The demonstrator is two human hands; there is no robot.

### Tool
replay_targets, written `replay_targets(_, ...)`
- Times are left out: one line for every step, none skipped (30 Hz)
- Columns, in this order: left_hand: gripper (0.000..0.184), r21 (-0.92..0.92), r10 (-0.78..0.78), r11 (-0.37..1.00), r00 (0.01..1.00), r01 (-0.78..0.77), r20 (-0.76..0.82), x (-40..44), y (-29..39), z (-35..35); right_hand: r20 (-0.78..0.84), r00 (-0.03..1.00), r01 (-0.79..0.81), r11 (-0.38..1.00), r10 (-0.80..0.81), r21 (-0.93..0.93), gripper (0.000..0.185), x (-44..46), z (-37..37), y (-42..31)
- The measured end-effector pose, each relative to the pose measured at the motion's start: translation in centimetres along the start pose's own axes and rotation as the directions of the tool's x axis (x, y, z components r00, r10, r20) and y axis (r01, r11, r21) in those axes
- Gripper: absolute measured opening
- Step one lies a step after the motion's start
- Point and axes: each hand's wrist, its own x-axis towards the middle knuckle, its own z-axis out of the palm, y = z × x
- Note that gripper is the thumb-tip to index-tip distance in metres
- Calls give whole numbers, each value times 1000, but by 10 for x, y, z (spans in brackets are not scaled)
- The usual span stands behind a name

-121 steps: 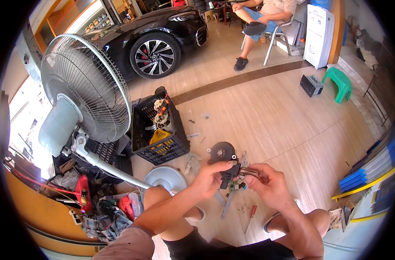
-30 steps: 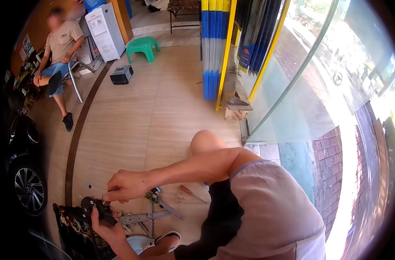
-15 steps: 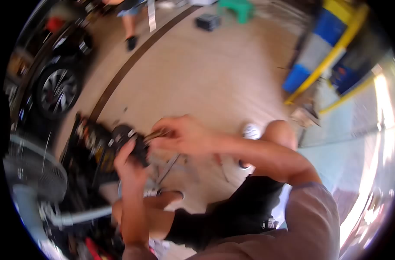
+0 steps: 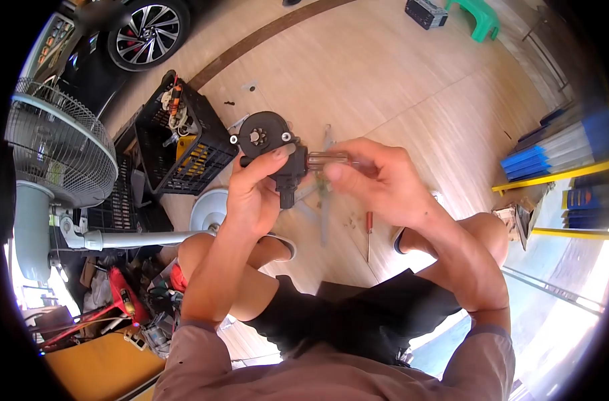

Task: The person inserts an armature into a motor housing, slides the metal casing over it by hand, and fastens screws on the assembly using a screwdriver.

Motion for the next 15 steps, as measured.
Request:
replay_targets(23,9,5,1000,1000,-5,1,0,0,-1,-15,1000,22,1000,-22,-13,27,0,1,1)
replay_targets(23,19,9,1000,1000,-9,0,1,2,-2,-29,999,42,999,-42,-23,28,1,3,2)
replay_targets(23,12,11,1000,1000,-11,7,2,3,-3,-35,997,62,998,-63,-9,29,1,4,2)
replay_targets(22,7,12,1000,1000,-12,14,2,4,-3,-40,996,84,996,-83,6,31,1,6,2)
replay_targets(22,3,14,1000,1000,-14,22,3,3,-4,-48,993,106,994,-105,22,32,2,6,3)
replay_targets(21,-4,9,1000,1000,-9,24,3,3,-5,-19,997,81,997,-81,1,33,3,5,3)
replay_targets(21,-10,4,1000,1000,-3,28,4,2,-6,7,998,58,998,-57,-21,33,3,1,4)
replay_targets(20,-17,-4,1000,999,5,34,4,1,-6,30,999,33,998,-32,-44,33,2,-2,5)
replay_targets(19,-14,-13,1000,999,14,41,4,2,-6,44,999,17,998,-14,-59,33,2,-5,5)
replay_targets(21,1,-14,1000,998,14,55,4,2,-9,56,998,-1,997,5,-76,33,2,-7,6)
replay_targets(23,16,-17,1000,997,16,70,5,1,-12,67,997,-18,995,24,-93,32,2,-8,6)
replay_targets(26,31,-20,999,996,17,86,5,0,-14,44,999,1,998,2,-62,31,2,-6,7)
replay_targets(25,33,-13,999,997,10,80,5,0,-14,21,1000,20,999,-20,-31,31,2,-3,6)
replay_targets(25,34,-5,999,997,3,74,5,0,-13,-3,999,41,999,-41,-1,30,2,0,5)
replay_targets(24,35,2,999,998,-5,67,5,0,-11,-21,998,60,998,-60,1,30,2,2,5)
